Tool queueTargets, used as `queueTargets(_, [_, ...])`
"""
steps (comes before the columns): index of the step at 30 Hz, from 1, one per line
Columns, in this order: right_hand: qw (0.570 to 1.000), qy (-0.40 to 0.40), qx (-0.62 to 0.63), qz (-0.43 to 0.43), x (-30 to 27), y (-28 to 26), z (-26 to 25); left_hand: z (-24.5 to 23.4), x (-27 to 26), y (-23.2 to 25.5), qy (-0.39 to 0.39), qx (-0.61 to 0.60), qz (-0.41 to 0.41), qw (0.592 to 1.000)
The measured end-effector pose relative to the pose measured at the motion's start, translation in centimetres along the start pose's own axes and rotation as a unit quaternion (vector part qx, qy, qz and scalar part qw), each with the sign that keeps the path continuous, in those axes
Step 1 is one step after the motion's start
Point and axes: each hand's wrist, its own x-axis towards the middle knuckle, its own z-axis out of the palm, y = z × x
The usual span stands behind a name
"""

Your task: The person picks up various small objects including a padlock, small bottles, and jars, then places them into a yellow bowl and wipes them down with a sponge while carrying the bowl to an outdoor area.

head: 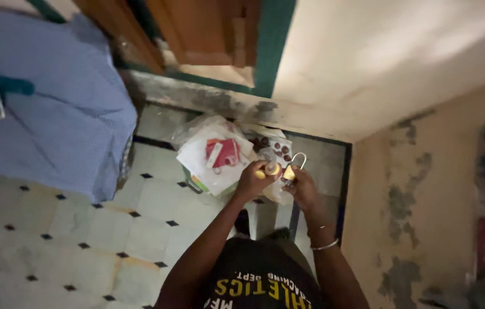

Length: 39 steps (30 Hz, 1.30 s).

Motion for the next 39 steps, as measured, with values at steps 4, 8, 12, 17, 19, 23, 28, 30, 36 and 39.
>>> queueTargets(4, [0.996,-0.026,-0.074,0.037,1.5,2.0,3.8,-3.7,-1.2,-3.6,0.034,-0.053,-0.078,0.995])
queueTargets(8, [0.991,-0.063,-0.094,0.072,4.2,4.5,4.9,-5.4,-2.7,-5.4,0.087,-0.031,-0.082,0.992])
queueTargets(12, [0.98,-0.121,-0.128,0.089,7.3,5.3,7.0,-7.0,-2.5,-5.6,0.142,0.003,-0.095,0.985])
queueTargets(17, [0.972,-0.158,-0.139,0.106,9.2,6.1,13.1,-11.1,-2.4,-5.4,0.19,0.012,-0.105,0.976])
queueTargets(19, [0.961,-0.182,-0.176,0.109,9.4,6.1,16.0,-13.0,-2.8,-5.2,0.227,0.012,-0.113,0.967])
queueTargets(23, [0.944,-0.209,-0.215,0.137,9.7,6.9,20.8,-17.1,-3.6,-5.3,0.248,-0.029,-0.134,0.959])
queueTargets(28, [0.941,-0.196,-0.24,0.136,11.8,10.6,26.5,-22.5,-4.5,-9.1,0.283,-0.052,-0.064,0.955])
queueTargets(30, [0.946,-0.197,-0.226,0.121,12.8,12.6,29.3,-25.4,-4.2,-11.0,0.288,-0.063,-0.062,0.954])
queueTargets(36, [0.957,-0.156,-0.225,0.091,14.9,18.9,40.8,-39.2,-4.3,-14.2,0.22,0.022,-0.089,0.971])
queueTargets(39, [0.952,-0.143,-0.251,0.1,14.8,20.6,45.7,-44.5,-4.8,-15.4,0.239,0.016,-0.084,0.967])
